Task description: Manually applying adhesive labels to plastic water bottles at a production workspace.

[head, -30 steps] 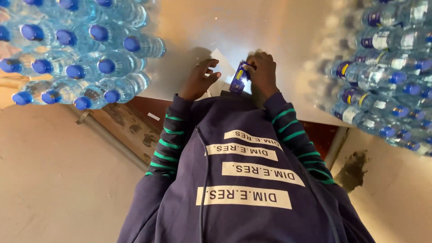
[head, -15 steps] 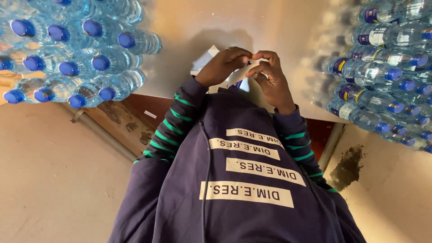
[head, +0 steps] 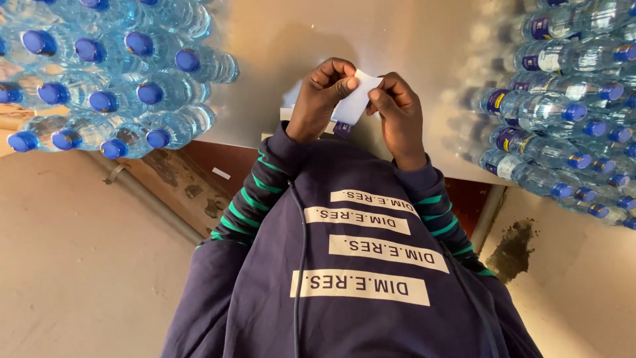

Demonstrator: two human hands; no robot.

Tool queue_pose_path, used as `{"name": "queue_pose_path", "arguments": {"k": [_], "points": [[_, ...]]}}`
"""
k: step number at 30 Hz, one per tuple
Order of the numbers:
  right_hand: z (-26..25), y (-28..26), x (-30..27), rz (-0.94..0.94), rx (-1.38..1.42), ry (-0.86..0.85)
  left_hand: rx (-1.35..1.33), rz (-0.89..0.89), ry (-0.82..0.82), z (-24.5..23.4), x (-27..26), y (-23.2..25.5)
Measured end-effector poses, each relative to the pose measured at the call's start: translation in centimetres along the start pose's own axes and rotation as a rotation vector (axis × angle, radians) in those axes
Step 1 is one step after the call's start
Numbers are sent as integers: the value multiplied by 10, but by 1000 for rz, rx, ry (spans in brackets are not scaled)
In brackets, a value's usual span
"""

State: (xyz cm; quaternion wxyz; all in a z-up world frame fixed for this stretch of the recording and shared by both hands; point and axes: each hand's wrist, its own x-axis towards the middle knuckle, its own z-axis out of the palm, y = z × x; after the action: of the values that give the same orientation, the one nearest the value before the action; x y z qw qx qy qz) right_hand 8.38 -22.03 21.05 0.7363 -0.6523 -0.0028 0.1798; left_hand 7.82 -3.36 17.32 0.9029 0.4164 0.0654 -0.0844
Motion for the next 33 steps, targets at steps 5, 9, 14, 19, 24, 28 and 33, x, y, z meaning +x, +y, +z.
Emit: {"name": "queue_pose_path", "arguments": {"k": [5, 9, 14, 19, 24, 28, 33], "points": [[4, 3, -3, 101, 146, -96, 206, 133, 45, 11, -4, 9], [17, -5, 3, -40, -172, 110, 404, 154, 43, 32, -14, 23], [12, 6, 4, -57, -182, 207, 426, 217, 205, 12, -3, -6], [-24, 14, 10, -10, 89, 473, 310, 238, 422, -41, -2, -7], [-37, -8, 0, -66, -316, 281, 1206, 119, 31, -68, -26, -8], [-14, -21, -6, -39, -415, 36, 890, 227, -21, -5, -24, 38], [8, -28, -11, -65, -303, -69, 737, 197, -47, 21, -10, 42]]}}
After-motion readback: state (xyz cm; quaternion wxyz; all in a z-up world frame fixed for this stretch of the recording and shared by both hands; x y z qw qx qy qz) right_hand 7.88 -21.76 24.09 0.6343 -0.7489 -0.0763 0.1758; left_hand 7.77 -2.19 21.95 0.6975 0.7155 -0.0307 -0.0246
